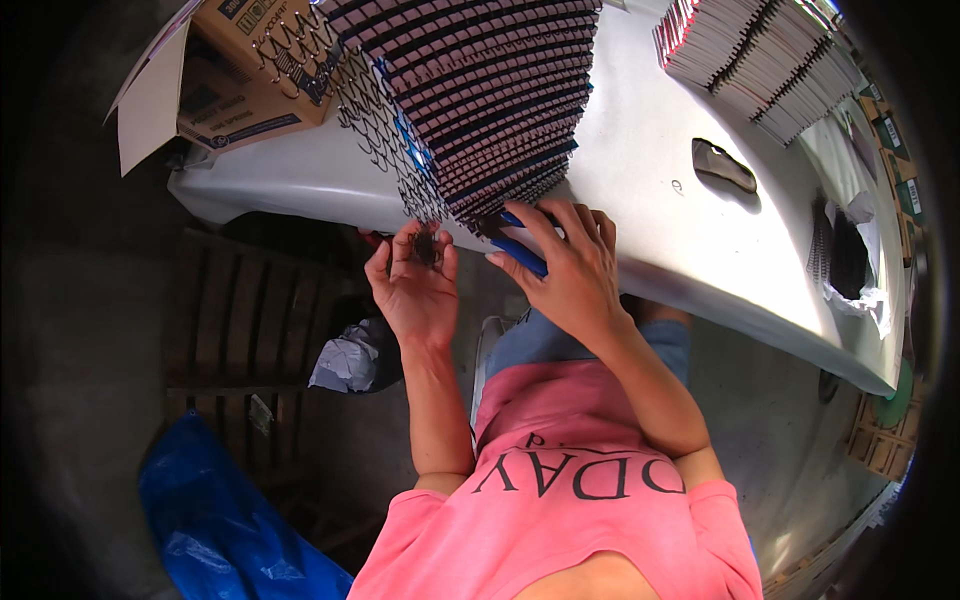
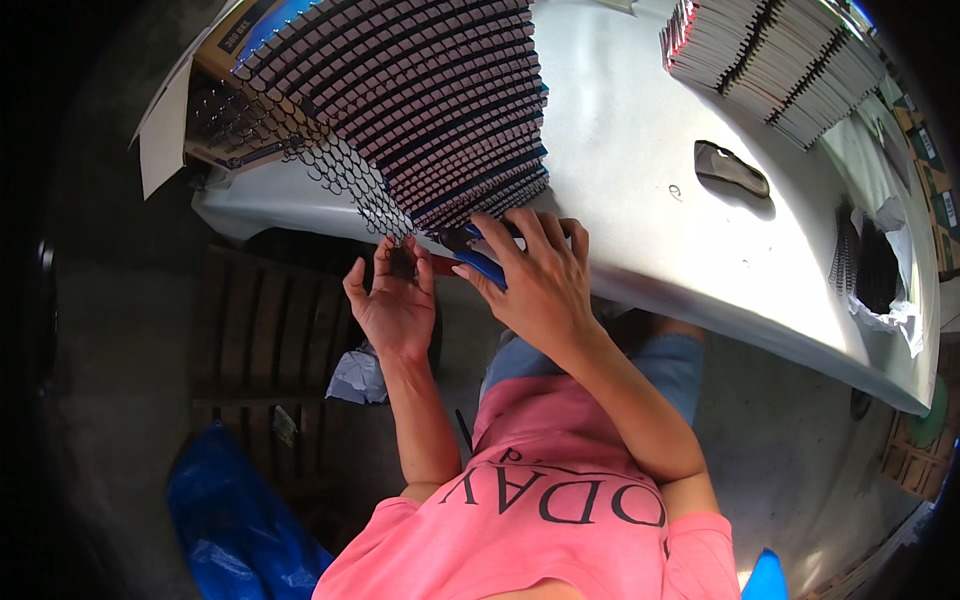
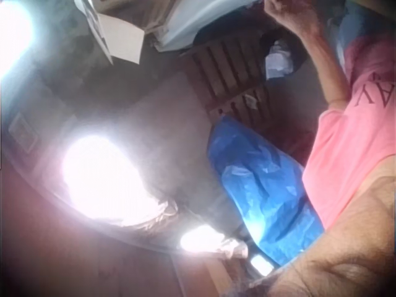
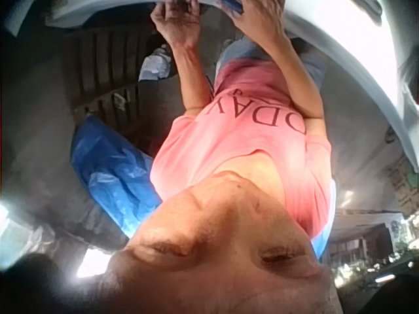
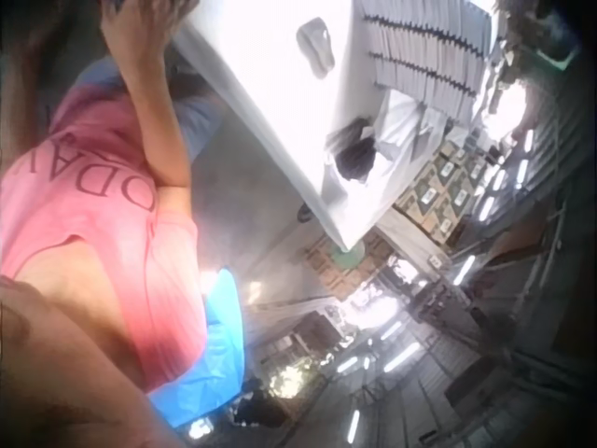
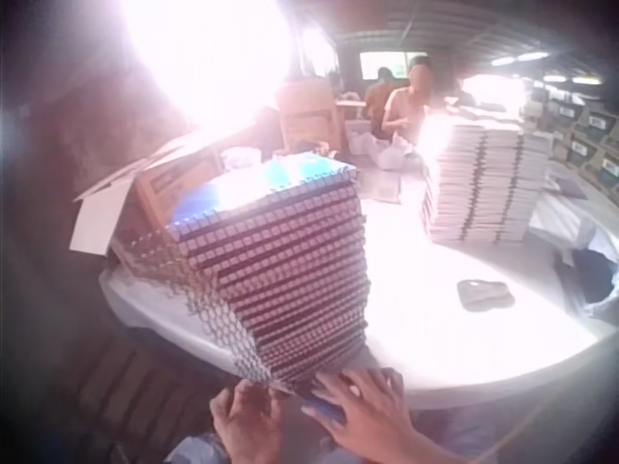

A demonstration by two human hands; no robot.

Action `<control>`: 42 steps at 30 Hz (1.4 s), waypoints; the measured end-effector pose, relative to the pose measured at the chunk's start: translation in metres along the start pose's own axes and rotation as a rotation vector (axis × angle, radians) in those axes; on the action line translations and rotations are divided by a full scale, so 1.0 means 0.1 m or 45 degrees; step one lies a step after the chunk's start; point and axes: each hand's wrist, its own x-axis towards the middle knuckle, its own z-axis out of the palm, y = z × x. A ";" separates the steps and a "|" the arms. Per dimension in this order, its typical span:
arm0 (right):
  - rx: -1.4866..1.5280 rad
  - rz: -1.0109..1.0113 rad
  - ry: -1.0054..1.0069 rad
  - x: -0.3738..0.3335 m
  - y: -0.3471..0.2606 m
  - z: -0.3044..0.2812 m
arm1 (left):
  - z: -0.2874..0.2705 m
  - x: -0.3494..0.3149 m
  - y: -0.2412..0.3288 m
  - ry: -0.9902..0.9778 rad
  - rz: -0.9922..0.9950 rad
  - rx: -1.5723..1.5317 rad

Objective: The person trims the ends of wire spirals on small notebooks using blue nippers, picking up individual notebooks and notebooks from a stack to cut the excess wire.

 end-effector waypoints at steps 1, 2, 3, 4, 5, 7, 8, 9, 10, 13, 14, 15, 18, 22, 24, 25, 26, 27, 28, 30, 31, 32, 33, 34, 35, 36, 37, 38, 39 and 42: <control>-0.013 -0.002 -0.003 0.00 -0.01 0.00 | 0.04 0.00 -0.01 0.040 0.055 0.104; -0.027 -0.003 -0.007 0.00 -0.02 0.01 | 0.07 0.00 -0.03 0.080 0.110 0.207; -0.041 -0.005 -0.010 0.00 -0.03 0.01 | 0.10 0.01 -0.05 0.091 0.150 0.271; -0.040 0.017 -0.037 0.01 -0.05 0.01 | 0.13 0.01 -0.08 0.109 0.188 0.338; -0.039 0.039 -0.064 0.03 -0.08 -0.01 | 0.15 0.02 -0.10 0.127 0.226 0.405; -0.032 0.066 -0.097 0.04 -0.12 0.00 | 0.16 0.06 -0.11 0.070 0.231 0.487; -0.024 0.072 -0.103 0.04 -0.13 0.01 | 0.17 0.08 -0.11 0.040 0.233 0.526; -0.017 0.077 -0.109 0.04 -0.13 0.02 | 0.18 0.09 -0.12 0.055 0.258 0.558; -0.006 0.082 -0.112 0.04 -0.13 0.03 | 0.20 0.09 -0.12 0.069 0.281 0.591; 0.002 0.079 -0.104 0.04 -0.14 0.04 | 0.20 0.09 -0.14 0.092 0.372 0.741; -0.013 0.067 -0.092 0.05 -0.15 0.04 | 0.19 0.09 -0.15 0.096 0.405 0.800; -0.028 0.056 -0.080 0.06 -0.15 0.04 | 0.20 0.09 -0.16 0.128 0.426 0.863; -0.033 0.091 -0.149 0.07 -0.17 0.04 | 0.21 0.07 -0.18 0.197 0.477 1.001; 0.045 0.228 -0.320 0.06 -0.12 0.06 | 0.26 0.08 -0.20 0.181 0.517 1.042; 0.070 0.254 -0.304 0.04 -0.11 0.05 | 0.29 0.08 -0.20 0.165 0.524 1.064; 0.058 0.170 -0.236 0.03 -0.09 0.03 | 0.27 0.07 -0.19 0.158 0.519 1.075; 0.046 0.086 -0.167 0.03 -0.05 0.00 | 0.25 0.06 -0.19 0.152 0.514 1.087; 0.035 0.002 -0.099 0.04 -0.04 -0.03 | 0.26 0.05 -0.17 0.142 0.506 1.087; 0.024 -0.009 -0.053 0.05 -0.05 -0.05 | 0.27 0.04 -0.16 0.132 0.491 1.087; 0.004 -0.031 0.038 0.07 -0.08 -0.07 | 0.26 0.03 -0.16 0.117 0.475 1.081; 0.001 -0.014 0.024 0.07 -0.09 -0.07 | 0.25 0.03 -0.16 0.110 0.474 1.076; -0.002 0.003 0.010 0.07 -0.09 -0.05 | 0.24 0.03 -0.16 0.102 0.472 1.071; -0.004 0.020 -0.004 0.07 -0.10 -0.04 | 0.24 0.02 -0.16 0.104 0.474 1.066; -0.015 0.019 -0.013 0.08 -0.12 -0.04 | 0.24 0.02 -0.17 0.109 0.478 1.061; -0.025 0.018 -0.022 0.10 -0.15 -0.05 | 0.23 0.02 -0.17 0.113 0.482 1.056; -0.036 0.017 -0.031 0.11 -0.17 -0.05 | 0.22 0.02 -0.16 0.102 0.488 1.059; -0.012 0.032 -0.056 0.11 -0.17 -0.04 | 0.21 0.03 -0.16 0.090 0.492 1.060; 0.012 0.048 -0.081 0.11 -0.18 -0.03 | 0.20 0.03 -0.17 0.078 0.496 1.062; 0.035 0.064 -0.106 0.10 -0.18 -0.02 | 0.20 0.03 -0.17 0.086 0.496 1.078; 0.059 0.030 -0.106 0.08 -0.09 0.05 | 0.20 0.03 -0.20 0.089 0.495 1.065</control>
